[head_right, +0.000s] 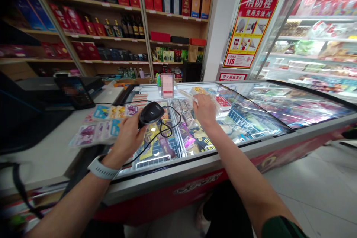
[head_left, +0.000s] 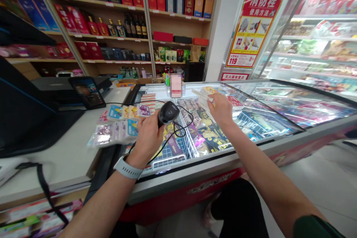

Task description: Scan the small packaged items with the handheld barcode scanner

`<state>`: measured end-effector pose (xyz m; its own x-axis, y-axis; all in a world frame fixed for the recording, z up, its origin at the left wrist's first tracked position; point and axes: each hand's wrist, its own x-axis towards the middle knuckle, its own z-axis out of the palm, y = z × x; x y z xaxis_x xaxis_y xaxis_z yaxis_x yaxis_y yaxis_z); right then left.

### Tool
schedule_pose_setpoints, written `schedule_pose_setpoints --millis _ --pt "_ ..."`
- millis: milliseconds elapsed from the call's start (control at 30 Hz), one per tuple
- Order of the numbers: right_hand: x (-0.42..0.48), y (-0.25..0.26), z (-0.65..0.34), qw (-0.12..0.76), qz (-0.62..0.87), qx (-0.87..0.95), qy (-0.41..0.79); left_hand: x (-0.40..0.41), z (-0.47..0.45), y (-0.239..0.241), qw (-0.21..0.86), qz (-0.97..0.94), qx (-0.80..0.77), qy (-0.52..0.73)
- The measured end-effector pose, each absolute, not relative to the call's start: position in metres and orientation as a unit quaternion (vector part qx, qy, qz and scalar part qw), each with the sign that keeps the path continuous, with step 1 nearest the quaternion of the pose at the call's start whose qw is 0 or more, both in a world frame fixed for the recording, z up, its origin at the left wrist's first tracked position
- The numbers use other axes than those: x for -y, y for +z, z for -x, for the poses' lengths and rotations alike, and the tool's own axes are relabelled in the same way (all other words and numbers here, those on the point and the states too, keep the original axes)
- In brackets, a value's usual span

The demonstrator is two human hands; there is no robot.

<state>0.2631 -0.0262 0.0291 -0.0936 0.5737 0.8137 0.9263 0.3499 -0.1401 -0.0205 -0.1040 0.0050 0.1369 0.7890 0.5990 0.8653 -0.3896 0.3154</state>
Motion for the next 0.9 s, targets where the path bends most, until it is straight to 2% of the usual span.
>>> schedule_pose_setpoints --millis 200,400,467,567,700,833,900 --pt "0.059 0.009 -0.308 0.297 0.553 0.704 -0.332 0.105 0.02 0.007 0.044 0.749 0.547 -0.372" --pt "0.069 -0.003 -0.313 0.193 0.574 0.712 -0.355 0.104 0.02 0.005 0.05 0.749 0.542 -0.376" --pt "0.07 -0.003 -0.313 0.179 0.57 0.723 -0.347 0.104 0.02 0.005 0.048 0.75 0.543 -0.375" --pt "0.07 0.001 -0.304 0.218 0.552 0.734 -0.329 0.105 0.02 0.006 0.044 0.748 0.546 -0.374" --pt "0.05 0.008 -0.265 0.315 0.478 0.782 -0.247 0.106 0.02 0.007 0.039 0.747 0.543 -0.382" --pt "0.006 0.005 -0.197 0.323 0.363 0.871 -0.068 0.106 0.02 0.007 0.036 0.741 0.545 -0.39" --pt "-0.017 0.0 -0.161 0.328 0.312 0.89 0.059 0.107 0.021 0.006 0.038 0.738 0.544 -0.397"
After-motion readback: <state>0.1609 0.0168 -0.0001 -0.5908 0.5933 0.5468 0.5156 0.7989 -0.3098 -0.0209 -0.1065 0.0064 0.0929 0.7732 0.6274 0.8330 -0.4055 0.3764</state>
